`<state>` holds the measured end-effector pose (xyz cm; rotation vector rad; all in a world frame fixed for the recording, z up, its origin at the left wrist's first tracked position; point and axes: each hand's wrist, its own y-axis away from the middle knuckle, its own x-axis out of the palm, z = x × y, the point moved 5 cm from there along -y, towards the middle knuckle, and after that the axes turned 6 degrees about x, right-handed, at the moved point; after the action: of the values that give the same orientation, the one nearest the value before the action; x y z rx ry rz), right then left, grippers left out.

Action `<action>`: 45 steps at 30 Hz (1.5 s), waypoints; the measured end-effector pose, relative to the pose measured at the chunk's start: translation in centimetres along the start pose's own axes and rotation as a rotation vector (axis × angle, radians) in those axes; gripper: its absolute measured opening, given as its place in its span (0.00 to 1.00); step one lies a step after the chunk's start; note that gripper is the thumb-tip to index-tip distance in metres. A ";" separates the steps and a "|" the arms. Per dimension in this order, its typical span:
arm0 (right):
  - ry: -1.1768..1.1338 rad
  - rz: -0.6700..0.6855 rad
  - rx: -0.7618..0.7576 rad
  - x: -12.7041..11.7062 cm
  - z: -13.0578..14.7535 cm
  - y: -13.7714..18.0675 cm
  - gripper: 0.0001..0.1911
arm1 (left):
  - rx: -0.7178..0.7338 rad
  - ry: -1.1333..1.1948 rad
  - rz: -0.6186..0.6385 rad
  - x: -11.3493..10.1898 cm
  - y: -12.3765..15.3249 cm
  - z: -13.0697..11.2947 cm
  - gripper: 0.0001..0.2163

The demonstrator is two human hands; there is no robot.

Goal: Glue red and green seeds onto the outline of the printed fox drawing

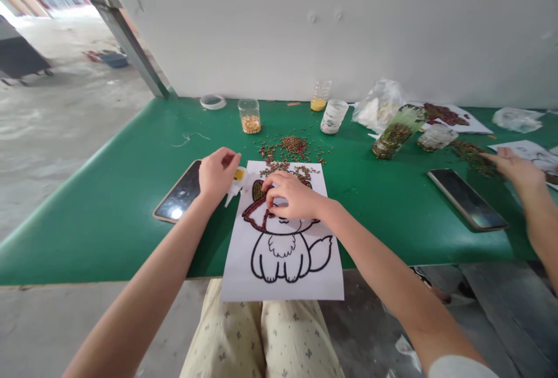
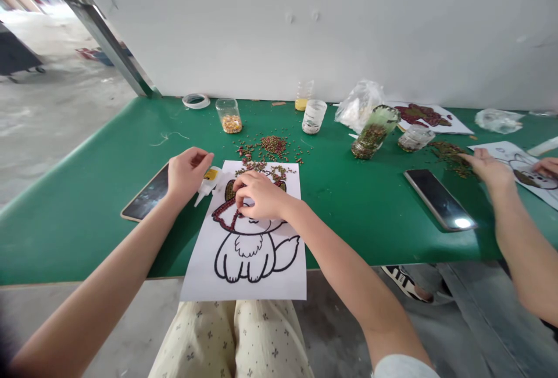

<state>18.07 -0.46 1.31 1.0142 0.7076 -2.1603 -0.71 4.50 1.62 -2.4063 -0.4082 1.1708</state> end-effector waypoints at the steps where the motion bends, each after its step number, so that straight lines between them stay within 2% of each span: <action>1: 0.002 0.003 0.000 0.0 0.0 0.0 0.04 | -0.001 -0.001 0.002 0.0 0.0 0.0 0.10; 45: 0.013 0.067 0.000 -0.3 1.1 0.2 0.06 | -0.003 -0.018 0.021 0.0 0.0 0.1 0.10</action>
<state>17.84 -1.23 2.08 1.0379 0.6700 -2.0982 -0.73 4.54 1.56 -2.4095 -0.3910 1.2024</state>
